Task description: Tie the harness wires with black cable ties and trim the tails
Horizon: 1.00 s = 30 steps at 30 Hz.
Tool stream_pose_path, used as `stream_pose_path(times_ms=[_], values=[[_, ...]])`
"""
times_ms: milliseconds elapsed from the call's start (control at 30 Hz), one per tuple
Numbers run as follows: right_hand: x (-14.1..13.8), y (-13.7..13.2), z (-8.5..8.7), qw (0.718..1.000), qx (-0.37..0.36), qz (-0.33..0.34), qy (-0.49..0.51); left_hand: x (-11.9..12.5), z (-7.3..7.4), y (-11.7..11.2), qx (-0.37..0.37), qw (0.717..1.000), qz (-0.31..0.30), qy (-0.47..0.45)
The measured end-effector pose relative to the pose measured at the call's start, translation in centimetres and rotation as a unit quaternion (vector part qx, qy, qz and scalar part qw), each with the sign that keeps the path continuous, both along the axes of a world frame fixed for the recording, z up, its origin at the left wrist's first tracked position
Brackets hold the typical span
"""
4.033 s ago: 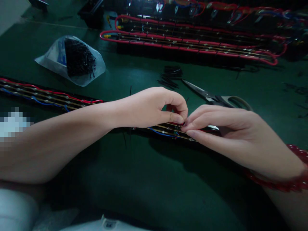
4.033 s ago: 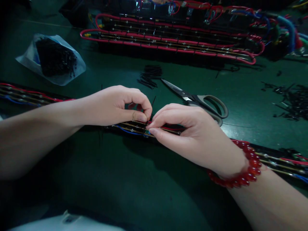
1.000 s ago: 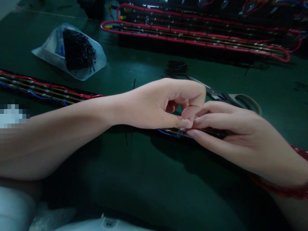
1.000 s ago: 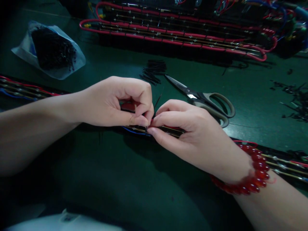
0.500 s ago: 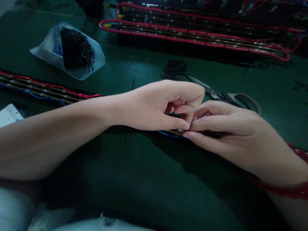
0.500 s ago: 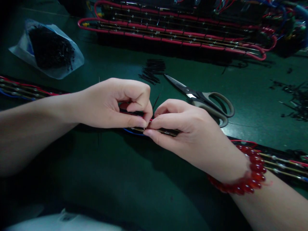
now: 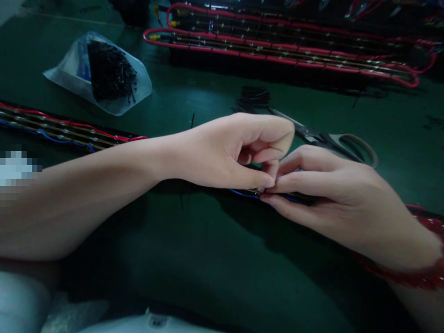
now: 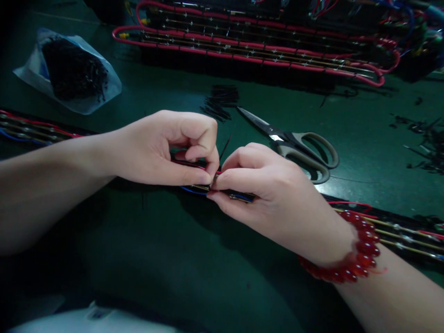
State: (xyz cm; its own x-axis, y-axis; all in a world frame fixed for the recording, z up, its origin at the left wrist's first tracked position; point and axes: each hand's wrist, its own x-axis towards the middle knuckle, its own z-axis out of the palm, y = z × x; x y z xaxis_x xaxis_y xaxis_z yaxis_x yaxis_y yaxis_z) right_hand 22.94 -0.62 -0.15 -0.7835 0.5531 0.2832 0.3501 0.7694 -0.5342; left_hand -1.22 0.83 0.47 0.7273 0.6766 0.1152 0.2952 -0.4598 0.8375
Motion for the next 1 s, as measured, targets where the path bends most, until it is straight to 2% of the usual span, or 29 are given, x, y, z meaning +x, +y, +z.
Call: stream_pose_path(times_ms=[200, 267, 367, 467, 600, 667, 767, 867, 1000], values=[[-0.2, 0.1, -0.1, 1.000, 0.025, 0.015, -0.004, -0.1, -0.1, 0.0, 0.034, 0.999, -0.023, 0.003], [-0.3, 0.1, 0.0, 0.999, 0.029, 0.022, -0.003, 0.0, -0.2, -0.2, 0.065, 0.997, -0.037, 0.033], [-0.4, 0.2, -0.1, 0.999, 0.030, 0.019, 0.001, 0.2, 0.0, -0.9, 0.131, 0.988, -0.023, 0.083], [-0.4, 0.1, -0.3, 0.999, 0.037, 0.020, 0.009, 0.3, 0.7, -1.6, 0.173, 0.977, 0.005, 0.127], [-0.4, -0.1, -0.9, 0.998, 0.056, 0.022, 0.019, 0.5, 2.0, -2.4, 0.196, 0.956, 0.001, 0.216], [-0.5, -0.1, -1.1, 0.997, 0.069, 0.022, 0.026, 0.6, 2.1, -3.1, 0.214, 0.949, 0.011, 0.232], [-0.6, -0.1, -1.3, 0.996, 0.084, 0.024, 0.036, 0.7, 1.1, -4.6, 0.247, 0.945, 0.065, 0.207], [-0.7, -0.2, -1.3, 0.995, 0.091, 0.025, 0.037, 0.6, -0.4, -6.2, 0.291, 0.938, 0.127, 0.138], [-0.8, -0.3, -1.3, 0.997, 0.069, 0.013, 0.042, 0.5, -1.6, -7.3, 0.309, 0.935, 0.148, 0.094]])
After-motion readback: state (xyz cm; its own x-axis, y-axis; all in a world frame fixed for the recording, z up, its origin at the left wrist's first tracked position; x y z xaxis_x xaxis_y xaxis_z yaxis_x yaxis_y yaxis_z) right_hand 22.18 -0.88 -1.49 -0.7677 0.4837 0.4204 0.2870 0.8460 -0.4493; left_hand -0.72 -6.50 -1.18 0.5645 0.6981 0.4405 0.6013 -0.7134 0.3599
